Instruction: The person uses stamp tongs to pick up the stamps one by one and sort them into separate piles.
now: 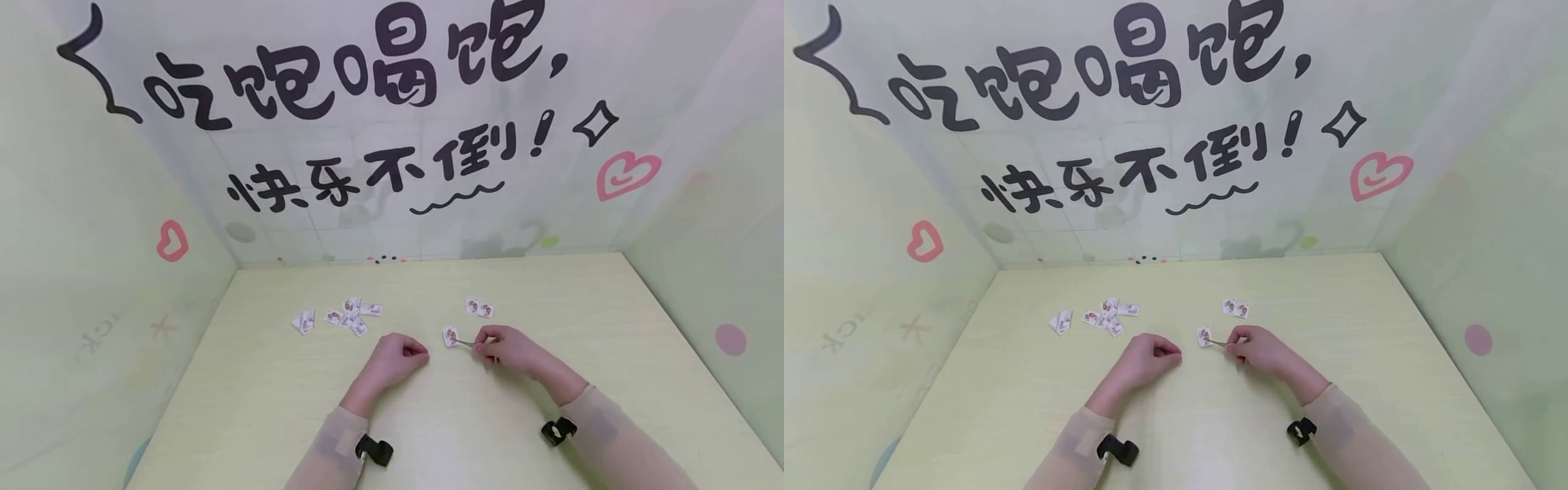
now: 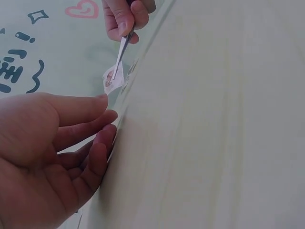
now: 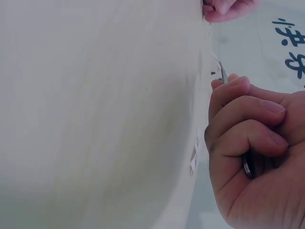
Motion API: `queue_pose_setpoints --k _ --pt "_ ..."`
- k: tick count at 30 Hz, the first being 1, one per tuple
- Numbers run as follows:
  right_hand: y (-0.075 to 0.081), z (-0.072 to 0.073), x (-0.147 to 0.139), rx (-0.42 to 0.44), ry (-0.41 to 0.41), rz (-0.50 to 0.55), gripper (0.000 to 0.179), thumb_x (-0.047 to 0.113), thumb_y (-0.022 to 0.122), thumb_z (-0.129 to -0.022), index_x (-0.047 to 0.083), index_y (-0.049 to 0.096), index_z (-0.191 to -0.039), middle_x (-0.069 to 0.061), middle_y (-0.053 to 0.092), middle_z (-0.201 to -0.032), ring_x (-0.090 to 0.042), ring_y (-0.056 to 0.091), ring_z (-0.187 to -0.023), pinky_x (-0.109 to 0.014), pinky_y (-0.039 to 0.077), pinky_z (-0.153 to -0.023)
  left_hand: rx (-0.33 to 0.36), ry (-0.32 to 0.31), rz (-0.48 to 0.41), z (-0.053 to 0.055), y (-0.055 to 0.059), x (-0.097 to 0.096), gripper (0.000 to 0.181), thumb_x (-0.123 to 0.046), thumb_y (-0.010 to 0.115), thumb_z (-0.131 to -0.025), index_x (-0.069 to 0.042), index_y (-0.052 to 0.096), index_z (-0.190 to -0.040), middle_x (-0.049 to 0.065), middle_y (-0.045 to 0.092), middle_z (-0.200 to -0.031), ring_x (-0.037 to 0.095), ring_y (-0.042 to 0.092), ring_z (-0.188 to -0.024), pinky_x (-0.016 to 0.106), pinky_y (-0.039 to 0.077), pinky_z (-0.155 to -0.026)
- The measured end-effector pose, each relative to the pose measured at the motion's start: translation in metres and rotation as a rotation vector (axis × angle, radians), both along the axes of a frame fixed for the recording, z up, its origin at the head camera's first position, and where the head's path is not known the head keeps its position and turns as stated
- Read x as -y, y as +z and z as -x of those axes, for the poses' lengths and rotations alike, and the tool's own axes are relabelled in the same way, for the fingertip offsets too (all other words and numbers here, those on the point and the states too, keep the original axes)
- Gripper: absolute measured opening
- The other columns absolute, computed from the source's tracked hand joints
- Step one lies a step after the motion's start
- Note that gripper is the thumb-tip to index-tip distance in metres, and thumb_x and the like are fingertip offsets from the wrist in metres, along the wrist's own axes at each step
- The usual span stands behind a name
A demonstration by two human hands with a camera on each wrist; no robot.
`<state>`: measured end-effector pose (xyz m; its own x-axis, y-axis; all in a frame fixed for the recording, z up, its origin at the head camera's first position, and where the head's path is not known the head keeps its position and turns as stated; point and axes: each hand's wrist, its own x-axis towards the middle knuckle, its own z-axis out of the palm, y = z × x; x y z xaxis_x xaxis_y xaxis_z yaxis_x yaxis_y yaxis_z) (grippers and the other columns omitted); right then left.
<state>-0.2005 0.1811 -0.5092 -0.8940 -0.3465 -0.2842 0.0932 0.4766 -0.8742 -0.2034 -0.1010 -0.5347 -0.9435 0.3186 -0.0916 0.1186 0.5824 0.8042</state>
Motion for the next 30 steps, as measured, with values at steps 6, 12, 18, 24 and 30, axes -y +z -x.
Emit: queue_pose_setpoints --k 6,12,18,24,30 --pt "0.0 0.01 -0.01 -0.005 -0.042 -0.001 0.014 0.014 0.065 -0.107 0.001 0.066 -0.102 -0.004 0.061 -0.074 -0.015 0.043 -0.063 -0.026 0.037 -0.058 0.015 -0.008 -0.005 -0.002 0.003 0.004 0.014 -0.022 0.079 -0.098 -0.01 0.083 -0.105 -0.005 0.074 -0.091 0.012 0.065 -0.082 0.035 0.056 -0.08" --pt "0.003 0.014 -0.015 -0.018 -0.07 -0.009 0.016 0.015 0.064 -0.107 0.0 0.066 -0.102 -0.003 0.059 -0.075 -0.015 0.044 -0.065 -0.027 0.037 -0.06 0.028 0.051 -0.046 0.001 0.011 0.02 0.017 -0.026 0.078 -0.099 -0.014 0.083 -0.111 -0.005 0.074 -0.097 0.015 0.065 -0.087 0.036 0.055 -0.08" --pt "0.001 0.016 -0.017 -0.013 -0.106 0.001 0.015 0.012 0.062 -0.108 -0.001 0.065 -0.102 -0.004 0.059 -0.077 -0.017 0.045 -0.068 -0.028 0.038 -0.062 -0.014 0.294 -0.066 0.013 0.019 0.061 0.019 -0.019 0.078 -0.099 -0.011 0.081 -0.116 0.0 0.073 -0.102 0.019 0.064 -0.09 0.036 0.054 -0.079" --pt "0.0 0.018 -0.018 -0.011 -0.135 -0.009 0.014 0.011 0.062 -0.107 -0.001 0.065 -0.101 -0.003 0.058 -0.077 -0.017 0.045 -0.068 -0.029 0.038 -0.063 -0.07 0.485 -0.052 0.031 0.02 0.098 0.022 -0.011 0.076 -0.097 -0.005 0.079 -0.118 0.008 0.073 -0.104 0.024 0.063 -0.09 0.034 0.054 -0.074" --pt "-0.003 0.02 -0.02 -0.009 -0.154 -0.011 0.014 0.013 0.062 -0.108 0.001 0.065 -0.101 -0.004 0.059 -0.078 -0.018 0.044 -0.067 -0.03 0.037 -0.063 -0.184 0.461 0.073 0.054 0.012 0.114 0.021 -0.007 0.076 -0.096 -0.002 0.079 -0.117 0.012 0.074 -0.106 0.026 0.065 -0.093 0.039 0.054 -0.079"
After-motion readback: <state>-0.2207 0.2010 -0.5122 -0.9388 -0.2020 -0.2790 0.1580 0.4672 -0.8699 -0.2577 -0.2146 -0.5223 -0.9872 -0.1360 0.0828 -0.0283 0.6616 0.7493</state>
